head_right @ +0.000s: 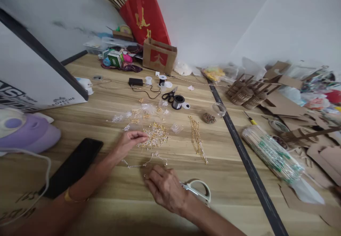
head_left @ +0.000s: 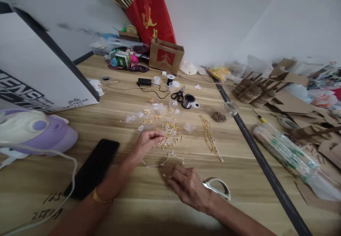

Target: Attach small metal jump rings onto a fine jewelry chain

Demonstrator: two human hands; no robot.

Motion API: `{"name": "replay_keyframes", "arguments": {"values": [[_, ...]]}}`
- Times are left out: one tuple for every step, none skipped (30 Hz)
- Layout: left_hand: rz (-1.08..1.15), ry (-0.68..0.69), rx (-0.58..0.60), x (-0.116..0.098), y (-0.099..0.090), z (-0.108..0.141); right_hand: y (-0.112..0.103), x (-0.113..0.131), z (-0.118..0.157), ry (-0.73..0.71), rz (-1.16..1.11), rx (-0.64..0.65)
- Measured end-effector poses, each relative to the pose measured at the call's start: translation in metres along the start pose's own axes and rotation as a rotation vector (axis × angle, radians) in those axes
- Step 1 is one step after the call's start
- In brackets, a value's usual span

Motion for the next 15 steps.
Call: {"name": "replay_keyframes", "arguments": {"values": [[-0.015,-0.001,0.015,-0.001,0.001,0.002,-0.001,-0.001,-0.002,0.035,-0.064,-0.042],[-0.028,0.002,0.031,-0.002,0.003,0.003,-0.002,-0.001,-0.003,0.075,-0.128,-0.082],[-0.041,0.009,0.047,-0.002,0.004,0.005,-0.003,-0.002,-0.005,0.122,-0.191,-0.119],[-0.054,0.019,0.061,-0.003,0.006,0.007,-0.004,-0.003,-0.007,0.181,-0.247,-0.149],[-0.066,0.031,0.074,-0.003,0.008,0.009,-0.004,-0.004,-0.008,0.243,-0.297,-0.17],[-0.079,0.044,0.085,-0.003,0.01,0.012,-0.005,-0.004,-0.009,0.304,-0.339,-0.192],[-0.094,0.056,0.094,-0.004,0.013,0.015,-0.006,-0.005,-0.01,0.36,-0.376,-0.217],[-0.108,0.065,0.105,-0.004,0.015,0.018,-0.006,-0.006,-0.01,0.406,-0.409,-0.243],[-0.124,0.073,0.114,-0.004,0.018,0.021,-0.006,-0.007,-0.01,0.443,-0.437,-0.274],[-0.142,0.071,0.121,-0.004,0.02,0.025,-0.006,-0.008,-0.01,0.473,-0.463,-0.304],[-0.156,0.062,0.126,-0.004,0.022,0.029,-0.005,-0.008,-0.01,0.494,-0.487,-0.328],[-0.168,0.051,0.13,-0.003,0.024,0.033,-0.004,-0.009,-0.009,0.507,-0.511,-0.347],[-0.175,0.04,0.135,-0.002,0.026,0.036,-0.003,-0.01,-0.008,0.516,-0.532,-0.36],[-0.175,0.035,0.137,-0.001,0.028,0.04,-0.002,-0.011,-0.007,0.521,-0.549,-0.372],[-0.173,0.036,0.139,0.0,0.029,0.043,-0.001,-0.011,-0.007,0.524,-0.563,-0.383]]}}
Point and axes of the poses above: each hand's wrist, its own z-axis away from the middle knuckle, its own y-axis out of the palm, x = y × z, the point moved 1 cm from there along -z, towards the middle knuckle, and after that the axes turned 5 degrees about -y, right-handed, at the moved point
